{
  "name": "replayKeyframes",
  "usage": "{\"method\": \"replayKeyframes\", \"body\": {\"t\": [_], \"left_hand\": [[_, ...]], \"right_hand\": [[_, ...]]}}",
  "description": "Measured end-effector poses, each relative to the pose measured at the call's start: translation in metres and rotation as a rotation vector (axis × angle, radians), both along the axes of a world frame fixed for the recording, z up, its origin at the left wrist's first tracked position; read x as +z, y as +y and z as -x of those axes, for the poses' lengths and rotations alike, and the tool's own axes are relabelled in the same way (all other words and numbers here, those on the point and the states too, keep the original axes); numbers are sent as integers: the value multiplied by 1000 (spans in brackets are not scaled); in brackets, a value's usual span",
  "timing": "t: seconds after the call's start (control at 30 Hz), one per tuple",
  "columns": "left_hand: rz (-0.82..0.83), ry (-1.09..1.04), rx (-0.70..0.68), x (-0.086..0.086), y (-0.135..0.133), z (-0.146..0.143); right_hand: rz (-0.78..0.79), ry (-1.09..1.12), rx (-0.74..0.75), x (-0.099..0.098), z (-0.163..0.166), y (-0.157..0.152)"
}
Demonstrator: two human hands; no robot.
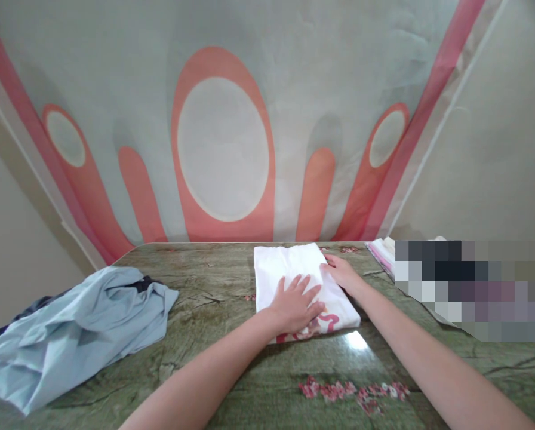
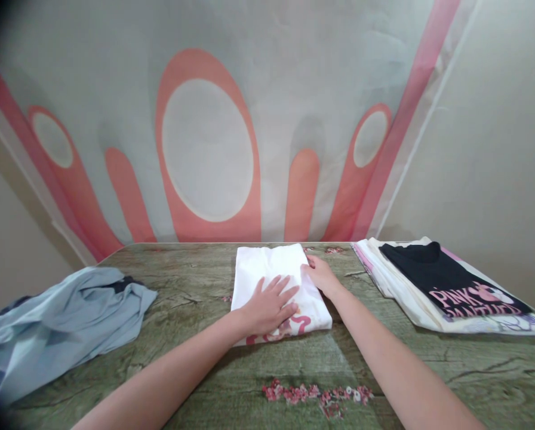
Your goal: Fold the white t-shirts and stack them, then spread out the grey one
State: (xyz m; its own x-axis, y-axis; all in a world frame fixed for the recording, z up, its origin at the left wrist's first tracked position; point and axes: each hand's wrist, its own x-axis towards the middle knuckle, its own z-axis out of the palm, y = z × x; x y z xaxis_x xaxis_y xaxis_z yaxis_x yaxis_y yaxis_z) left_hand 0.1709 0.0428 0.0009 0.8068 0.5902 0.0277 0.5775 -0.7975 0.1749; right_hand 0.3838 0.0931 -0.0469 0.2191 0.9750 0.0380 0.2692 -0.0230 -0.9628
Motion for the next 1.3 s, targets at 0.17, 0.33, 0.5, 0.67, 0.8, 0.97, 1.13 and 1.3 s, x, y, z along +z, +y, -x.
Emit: {"method": "replayKeyframes", "body": {"t": [0.17,0.33,0.5,0.67,0.8,0.97,1.13,1.3], "left_hand": [[-37,16,28,-6,8,1],[-43,63,-51,-3,48,10],[-40,93,-123,6,79,24],[-19,-30,-186,14,50,21],[-4,-31,-265,13,19,19],[-78,-8,-195,7,6,21],[-122,23,-161,4,4,20],[-126,32,-158,4,2,19]], "right_hand": [[35,21,-103,0,-2,1],[14,52,-123,1,-4,5],[18,18,-23,11,-12,-13],[95,-212,304,29,-7,-67],[298,3,434,40,16,-105],[407,336,457,42,35,-118],[364,361,393,34,36,-115],[299,94,271,27,33,-108]]}}
